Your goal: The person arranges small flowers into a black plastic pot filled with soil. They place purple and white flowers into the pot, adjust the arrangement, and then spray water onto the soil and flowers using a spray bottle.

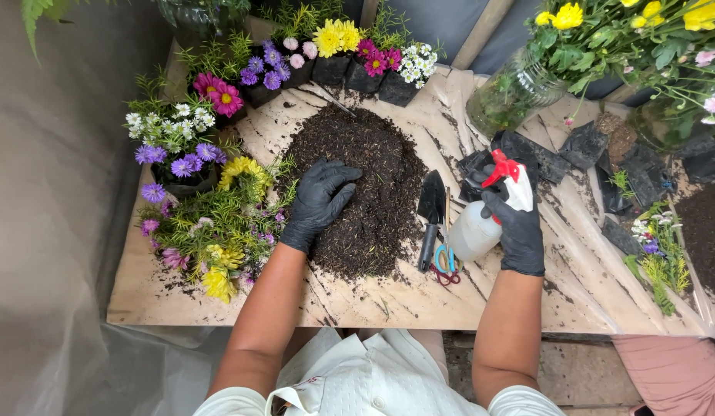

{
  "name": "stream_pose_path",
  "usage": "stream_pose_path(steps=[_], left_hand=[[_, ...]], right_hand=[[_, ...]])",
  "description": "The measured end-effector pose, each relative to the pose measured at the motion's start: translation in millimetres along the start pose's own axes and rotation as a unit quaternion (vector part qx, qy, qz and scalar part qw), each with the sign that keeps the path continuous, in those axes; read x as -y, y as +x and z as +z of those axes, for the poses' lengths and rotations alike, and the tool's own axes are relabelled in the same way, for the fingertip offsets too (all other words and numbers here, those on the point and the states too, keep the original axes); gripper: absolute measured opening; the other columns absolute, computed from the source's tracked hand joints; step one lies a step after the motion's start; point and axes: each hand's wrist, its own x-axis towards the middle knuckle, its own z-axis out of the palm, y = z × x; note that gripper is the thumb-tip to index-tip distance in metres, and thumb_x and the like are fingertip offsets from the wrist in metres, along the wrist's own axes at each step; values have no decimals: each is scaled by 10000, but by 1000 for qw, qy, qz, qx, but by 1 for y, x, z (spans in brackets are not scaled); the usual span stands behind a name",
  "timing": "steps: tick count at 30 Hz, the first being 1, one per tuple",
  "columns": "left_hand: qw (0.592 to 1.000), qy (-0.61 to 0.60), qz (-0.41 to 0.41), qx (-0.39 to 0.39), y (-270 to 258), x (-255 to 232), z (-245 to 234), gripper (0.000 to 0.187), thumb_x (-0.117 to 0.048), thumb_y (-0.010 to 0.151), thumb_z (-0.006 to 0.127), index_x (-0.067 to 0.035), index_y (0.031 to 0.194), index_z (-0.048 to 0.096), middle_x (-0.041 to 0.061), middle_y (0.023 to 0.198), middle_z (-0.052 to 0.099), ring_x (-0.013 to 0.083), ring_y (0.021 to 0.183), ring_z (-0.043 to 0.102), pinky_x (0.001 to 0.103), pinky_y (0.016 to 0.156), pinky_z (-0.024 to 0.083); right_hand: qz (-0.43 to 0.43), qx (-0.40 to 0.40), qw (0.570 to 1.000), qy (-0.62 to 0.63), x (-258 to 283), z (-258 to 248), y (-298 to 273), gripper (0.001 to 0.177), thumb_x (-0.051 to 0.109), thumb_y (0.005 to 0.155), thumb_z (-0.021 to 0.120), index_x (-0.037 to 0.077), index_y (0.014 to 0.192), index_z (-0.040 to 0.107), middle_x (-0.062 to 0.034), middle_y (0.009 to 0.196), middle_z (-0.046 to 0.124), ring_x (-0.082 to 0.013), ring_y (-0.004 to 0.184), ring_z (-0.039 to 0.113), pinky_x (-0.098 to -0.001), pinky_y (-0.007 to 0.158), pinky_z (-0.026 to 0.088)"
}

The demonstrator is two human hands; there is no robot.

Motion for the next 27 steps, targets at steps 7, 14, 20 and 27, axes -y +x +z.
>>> stream_pose_path(steps=[7,14,20,27], left_hand=[[1000,7,10,2,1,0,-4,208,-276,1001,669,-228,1169,783,32,1122,769,340,1144,672,494,1091,460],[1000,7,5,-1,-1,0,-3,208,-279,998,675,-222,1166,784,27,1134,768,334,1154,668,493,1099,458],[1000,0,3,-6,1,-5,-3,210,-271,995,678,-205,1165,784,43,1124,768,342,1150,670,492,1079,482],[1000,0,5,-1,3,-9,-7,210,-262,996,674,-210,1170,781,31,1126,767,331,1150,670,487,1072,489]], right_hand=[[-16,-15,1000,6,-20,-22,0,353,3,919,678,-44,1256,584,-224,1037,715,-155,536,647,-191,419,462],[-23,-13,999,18,-24,-28,-2,399,-39,907,668,-65,1294,575,-243,1078,709,-167,530,652,-193,432,468],[-22,-27,999,15,-24,-27,1,356,-19,937,652,-53,1285,583,-225,1056,716,-148,525,652,-186,434,458],[-10,-25,999,19,-50,-27,10,302,10,963,650,-32,1253,579,-216,1009,719,-169,515,656,-182,424,449]])
